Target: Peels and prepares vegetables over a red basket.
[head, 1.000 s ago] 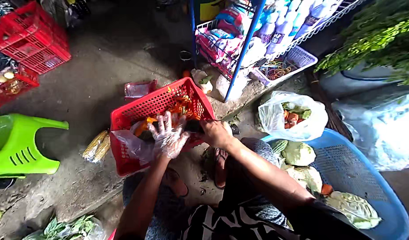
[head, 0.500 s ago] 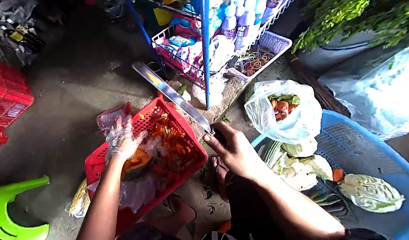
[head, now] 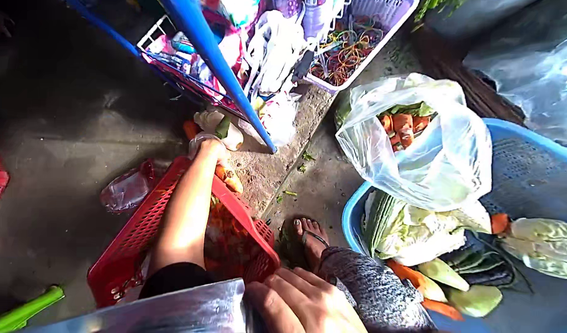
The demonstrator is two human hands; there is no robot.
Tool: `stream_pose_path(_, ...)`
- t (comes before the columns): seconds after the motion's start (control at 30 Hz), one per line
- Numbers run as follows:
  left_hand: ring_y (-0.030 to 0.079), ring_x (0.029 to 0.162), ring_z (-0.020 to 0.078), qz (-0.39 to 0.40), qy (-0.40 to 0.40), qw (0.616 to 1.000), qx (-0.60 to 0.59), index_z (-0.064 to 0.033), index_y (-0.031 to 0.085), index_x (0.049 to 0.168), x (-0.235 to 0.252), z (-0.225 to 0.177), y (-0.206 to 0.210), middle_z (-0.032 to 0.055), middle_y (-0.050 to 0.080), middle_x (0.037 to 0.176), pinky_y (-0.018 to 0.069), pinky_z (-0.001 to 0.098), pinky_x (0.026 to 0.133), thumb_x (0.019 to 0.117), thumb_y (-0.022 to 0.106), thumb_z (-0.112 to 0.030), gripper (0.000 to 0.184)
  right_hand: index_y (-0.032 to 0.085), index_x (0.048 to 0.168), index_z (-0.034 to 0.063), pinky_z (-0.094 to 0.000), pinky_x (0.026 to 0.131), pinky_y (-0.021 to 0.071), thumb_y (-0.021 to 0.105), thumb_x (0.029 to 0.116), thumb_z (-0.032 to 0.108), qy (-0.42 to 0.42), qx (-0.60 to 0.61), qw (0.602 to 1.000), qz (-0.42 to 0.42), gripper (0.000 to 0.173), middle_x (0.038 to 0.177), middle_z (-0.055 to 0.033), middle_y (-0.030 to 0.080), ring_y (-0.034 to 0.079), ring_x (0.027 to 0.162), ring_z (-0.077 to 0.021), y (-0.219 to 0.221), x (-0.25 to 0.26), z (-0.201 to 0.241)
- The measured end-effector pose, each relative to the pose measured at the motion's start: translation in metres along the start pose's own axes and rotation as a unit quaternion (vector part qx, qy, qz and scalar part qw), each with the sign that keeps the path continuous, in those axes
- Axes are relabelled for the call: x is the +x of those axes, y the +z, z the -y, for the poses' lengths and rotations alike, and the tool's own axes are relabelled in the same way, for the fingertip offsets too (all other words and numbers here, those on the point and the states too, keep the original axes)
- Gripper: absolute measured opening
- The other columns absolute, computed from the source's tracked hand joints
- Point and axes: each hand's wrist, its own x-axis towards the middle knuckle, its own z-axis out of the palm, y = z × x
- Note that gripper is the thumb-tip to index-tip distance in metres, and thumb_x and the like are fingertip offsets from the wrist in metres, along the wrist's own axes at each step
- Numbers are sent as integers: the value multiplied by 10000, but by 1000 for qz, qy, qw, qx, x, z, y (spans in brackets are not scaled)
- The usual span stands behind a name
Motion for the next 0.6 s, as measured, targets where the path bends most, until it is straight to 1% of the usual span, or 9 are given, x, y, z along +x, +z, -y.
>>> stream_pose_path(0.07,563,1260,403,18,8,1000,3,59,665,1154,-14,-19,3,257,611,1300,436,592,1025,921,718,-396,514,691,1068,20,-341,647,533,518,1043,338,3,2,1000,2,363,859,-96,730,702,780,-236,-7,1,-5)
stream_pose_path(0.17,540,1302,402,24,-7,999,-37,78,635,1203,-20,-27,6,271,583,1349,418,592,1058,977,638,-370,502,691,1065,16,-334,646,531,517,1043,330,5,15,1000,-4,360,854,-99,725,697,775,-234,-10,1,-9)
stream_pose_path(0.23,568,1243,389,51,-18,997,-59,54,652,1186,-1,-25,12,267,604,1292,433,590,1021,980,612,-450,546,691,1065,17,-332,651,529,506,1052,325,2,21,1000,-5,359,850,-97,721,694,776,-230,-12,0,-10)
stream_pose_path(0.3,598,1104,376,80,1,995,-58,48,661,1144,25,-20,20,260,626,1168,457,578,923,994,603,-420,495,689,1062,21,-335,654,528,494,1058,319,-2,23,1000,-8,356,853,-97,723,696,782,-232,-14,-1,-11)
stream_pose_path(0.37,610,1030,367,82,27,996,-29,45,677,1102,37,-15,24,247,641,1088,464,584,872,999,591,-465,527,689,1059,23,-340,658,530,487,1058,317,-3,25,1000,-12,357,857,-97,725,700,789,-236,-16,-4,-12)
stream_pose_path(0.43,628,1069,383,54,34,998,-17,28,694,1079,26,-17,17,242,663,1101,472,621,892,980,614,-465,509,687,1054,23,-341,648,531,487,1055,351,-2,30,999,-21,383,856,-100,726,702,780,-239,-17,-6,-15)
stream_pose_path(0.5,625,1124,417,11,57,997,-60,35,682,1092,6,-26,6,260,663,1148,467,654,934,976,643,-364,418,686,1053,31,-338,650,536,500,1046,372,1,30,999,-27,389,857,-94,727,705,784,-236,-17,-6,-17)
stream_pose_path(0.53,637,1086,409,0,70,994,-86,49,673,1083,-1,-31,3,260,663,1124,479,637,923,981,650,-336,399,688,1057,33,-339,654,536,509,1047,370,2,31,999,-29,382,862,-92,728,704,790,-234,-18,-6,-18)
stream_pose_path(0.6,662,942,357,-3,86,989,-116,52,645,1099,-8,-42,2,234,663,1033,525,570,847,969,681,-370,443,690,1053,42,-334,648,525,519,1046,353,6,23,999,-34,356,861,-82,728,698,788,-226,-19,-5,-18)
